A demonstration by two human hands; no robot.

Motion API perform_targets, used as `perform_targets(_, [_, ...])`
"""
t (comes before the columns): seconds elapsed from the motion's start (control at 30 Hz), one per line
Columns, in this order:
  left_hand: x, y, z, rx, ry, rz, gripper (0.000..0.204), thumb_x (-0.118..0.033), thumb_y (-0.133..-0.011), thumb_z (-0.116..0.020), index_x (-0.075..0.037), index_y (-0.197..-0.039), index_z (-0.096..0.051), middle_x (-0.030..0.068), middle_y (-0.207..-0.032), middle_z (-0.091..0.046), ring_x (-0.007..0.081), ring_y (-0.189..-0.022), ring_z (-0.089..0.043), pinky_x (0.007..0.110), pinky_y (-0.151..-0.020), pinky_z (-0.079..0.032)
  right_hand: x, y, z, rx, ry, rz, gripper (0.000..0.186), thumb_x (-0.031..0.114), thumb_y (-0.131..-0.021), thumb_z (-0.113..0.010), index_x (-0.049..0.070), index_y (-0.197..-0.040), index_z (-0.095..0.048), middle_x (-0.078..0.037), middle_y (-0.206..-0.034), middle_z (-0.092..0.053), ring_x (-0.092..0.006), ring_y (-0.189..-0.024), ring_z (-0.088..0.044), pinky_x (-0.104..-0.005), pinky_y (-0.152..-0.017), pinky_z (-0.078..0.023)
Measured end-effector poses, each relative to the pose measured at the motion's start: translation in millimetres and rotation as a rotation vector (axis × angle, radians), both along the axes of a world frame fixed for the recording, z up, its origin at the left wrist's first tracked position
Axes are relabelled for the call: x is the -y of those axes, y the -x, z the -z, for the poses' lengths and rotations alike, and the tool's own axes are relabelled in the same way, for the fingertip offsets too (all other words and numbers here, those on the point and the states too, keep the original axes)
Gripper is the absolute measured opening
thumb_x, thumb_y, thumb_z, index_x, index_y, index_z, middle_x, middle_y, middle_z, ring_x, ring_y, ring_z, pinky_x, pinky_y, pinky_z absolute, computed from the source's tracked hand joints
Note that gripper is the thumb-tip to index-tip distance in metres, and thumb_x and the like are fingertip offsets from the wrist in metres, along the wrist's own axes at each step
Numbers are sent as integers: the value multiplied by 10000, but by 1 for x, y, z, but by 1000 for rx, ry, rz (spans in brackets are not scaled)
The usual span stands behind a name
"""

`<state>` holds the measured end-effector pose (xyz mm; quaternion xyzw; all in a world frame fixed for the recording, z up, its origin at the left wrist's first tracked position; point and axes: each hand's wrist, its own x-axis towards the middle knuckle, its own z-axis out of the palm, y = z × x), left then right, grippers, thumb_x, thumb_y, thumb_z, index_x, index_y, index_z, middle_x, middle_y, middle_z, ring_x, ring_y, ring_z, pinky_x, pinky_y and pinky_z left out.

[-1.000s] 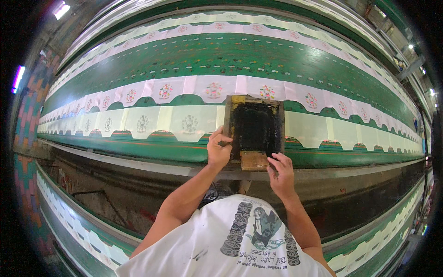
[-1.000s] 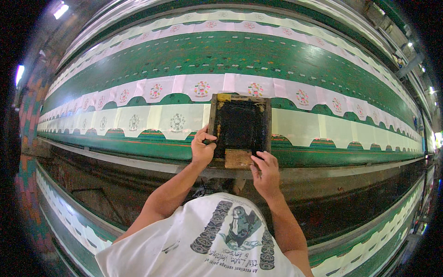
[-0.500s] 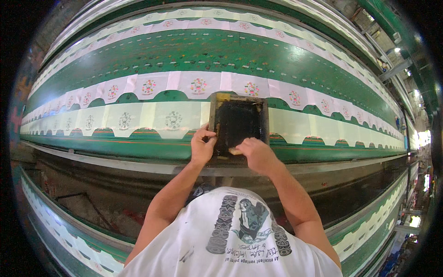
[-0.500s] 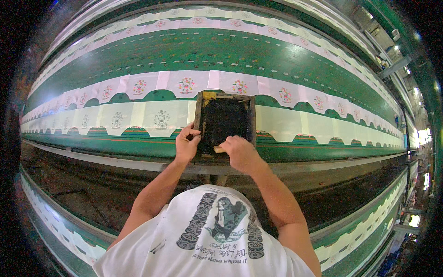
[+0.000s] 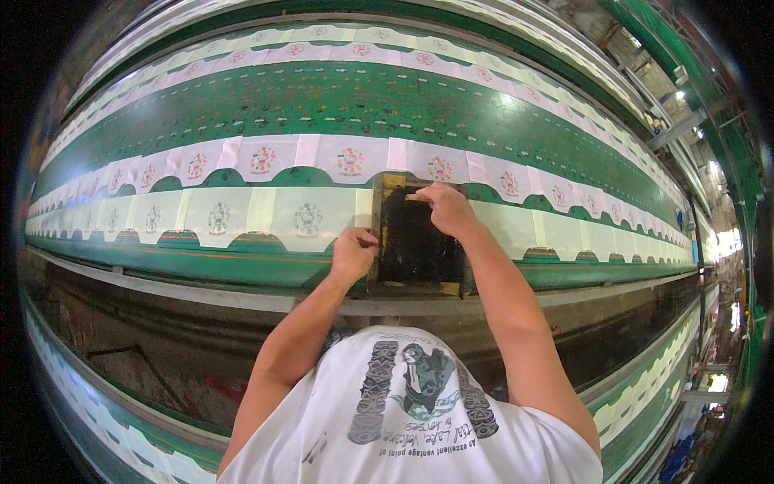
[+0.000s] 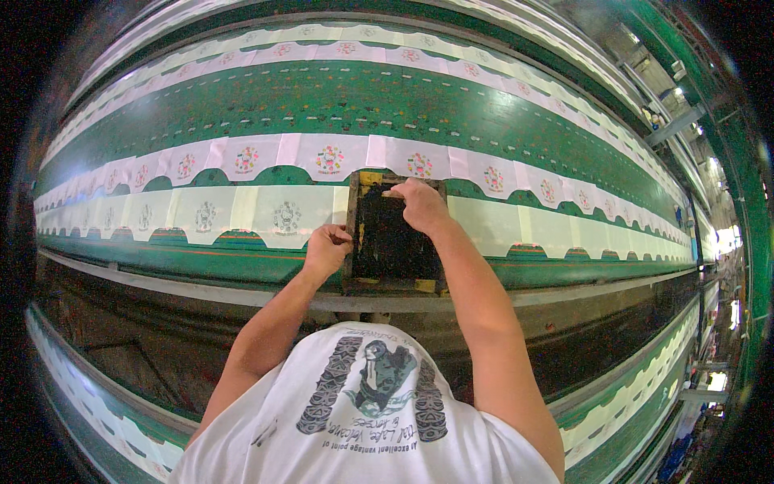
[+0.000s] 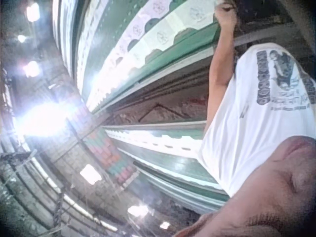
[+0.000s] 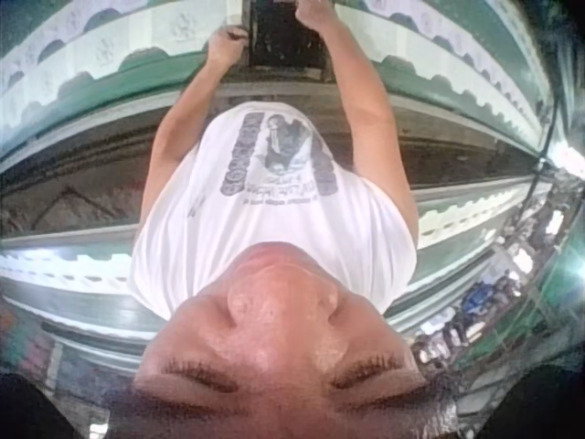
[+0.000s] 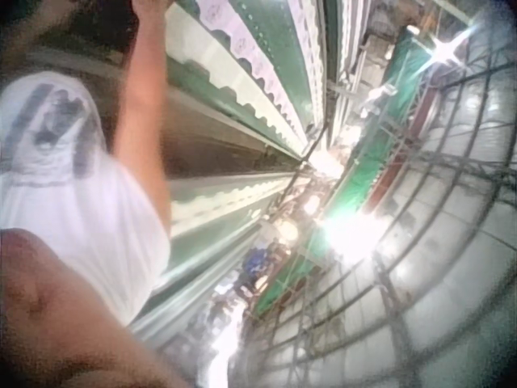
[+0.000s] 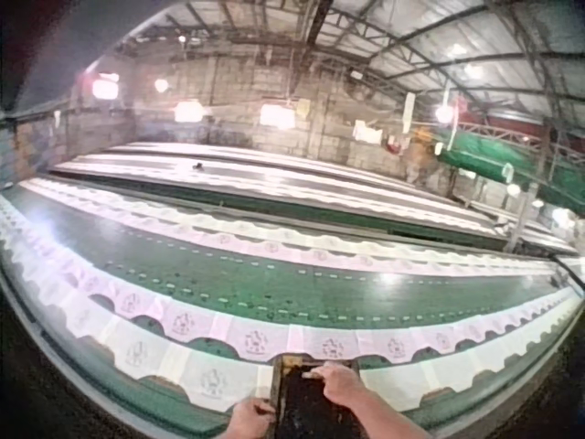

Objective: The person uses a wooden squeegee to spread dark ink across a screen-printing frame and repeatedly presses it onto a long roll of patterned fabric moving on a conveyor. The person repositions the frame along the fabric and continues the printing process.

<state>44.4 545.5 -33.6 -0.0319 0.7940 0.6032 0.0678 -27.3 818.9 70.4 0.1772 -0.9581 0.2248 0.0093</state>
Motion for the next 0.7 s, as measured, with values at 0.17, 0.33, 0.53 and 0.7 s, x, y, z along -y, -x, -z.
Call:
perform_targets(0.17, [1,-1,-27,18,110,76,145,68,-830,-865,-3,-905,-763,124,-1137,-818,169,-925,-761,344,-840,-612,3,-28,10,-52,-73,-18,466,-50,-893,-629,123,-1287,-809,-163,-1192,-726,-417,-1183,-684,-530,-1068,-550])
perform_targets(0.33, [8,-4,-22,-51,68,69,132,22,-858,-852,-19,-974,-805,132,-1023,-786,250,-895,-773,372,-839,-615,18,-92,9,-115,-88,-41,431,-35,-901,-615,78,-1280,-788,-138,-1150,-717,-402,-1133,-660,-508,-1027,-531])
perform_targets(0.53, [1,-6,-21,-81,83,54,266,60,-868,-806,-31,-1118,-801,142,-1160,-744,255,-990,-744,370,-913,-600,32,-162,2,-90,-81,-33,434,-18,-875,-638,63,-1274,-786,-125,-1208,-716,-371,-1132,-646,-504,-1009,-503])
perform_targets(0.7, [-11,-13,-15,-191,13,-4,331,74,-867,-774,-35,-1180,-786,148,-1298,-741,237,-1053,-722,369,-968,-577,30,-184,4,-69,-42,-48,452,26,-898,-665,52,-1342,-749,-124,-1237,-680,-370,-1171,-623,-502,-1036,-521])
